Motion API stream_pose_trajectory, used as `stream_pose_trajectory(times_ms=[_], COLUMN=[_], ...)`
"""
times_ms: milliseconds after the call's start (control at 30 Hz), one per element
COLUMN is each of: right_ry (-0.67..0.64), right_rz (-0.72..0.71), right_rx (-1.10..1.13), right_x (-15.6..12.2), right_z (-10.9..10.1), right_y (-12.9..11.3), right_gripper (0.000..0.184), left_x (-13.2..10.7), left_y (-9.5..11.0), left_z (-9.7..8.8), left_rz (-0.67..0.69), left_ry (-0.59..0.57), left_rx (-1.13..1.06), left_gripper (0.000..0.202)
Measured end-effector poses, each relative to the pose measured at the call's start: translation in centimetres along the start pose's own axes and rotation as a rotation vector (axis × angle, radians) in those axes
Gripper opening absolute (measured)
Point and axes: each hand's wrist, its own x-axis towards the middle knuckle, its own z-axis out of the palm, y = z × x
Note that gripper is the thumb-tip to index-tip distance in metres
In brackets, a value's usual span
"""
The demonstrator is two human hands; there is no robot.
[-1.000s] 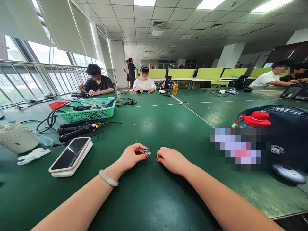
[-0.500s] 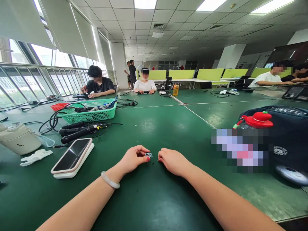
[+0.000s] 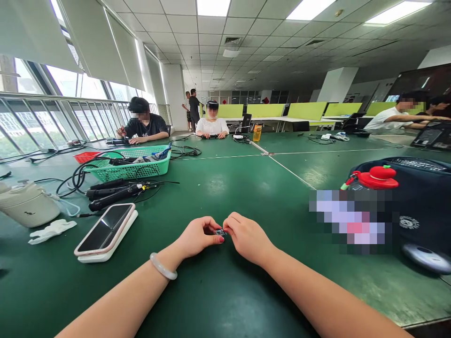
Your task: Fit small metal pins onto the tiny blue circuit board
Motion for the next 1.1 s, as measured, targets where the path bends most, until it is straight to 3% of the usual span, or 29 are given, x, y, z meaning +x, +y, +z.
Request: stream_pose_trajectory(times_ms=[433, 667, 767, 900, 1000, 1100], right_ry=[0.007, 0.112, 0.149, -0.001, -0.147, -0.181], right_rz=[-0.080, -0.105, -0.032, 0.100, 0.082, 0.051], right_rx=[-0.087, 0.106, 0.172, 0.135, 0.090, 0.042], right_x=[0.0, -0.4, -0.4, -0.3, -0.2, -0.1], right_z=[0.3, 0.0, -0.2, 0.1, 0.9, 1.5], right_y=[-0.6, -0.3, 0.3, 1.0, 1.0, 0.6], right_gripper=[0.020, 0.023, 0.028, 0.024, 0.022, 0.017], left_x=[0.0, 0.1, 0.2, 0.4, 0.5, 0.6], left_y=[0.1, 0.1, 0.2, 0.1, -0.1, -0.3], left_z=[0.1, -0.2, -0.5, -0.8, -0.8, -0.6], left_rz=[0.004, -0.019, -0.019, 0.001, -0.007, -0.019], left_ry=[-0.010, 0.034, 0.106, 0.199, 0.217, 0.201], left_rx=[-0.076, -0.220, -0.354, -0.442, -0.409, -0.312], left_gripper=[0.023, 0.030, 0.033, 0.036, 0.037, 0.036])
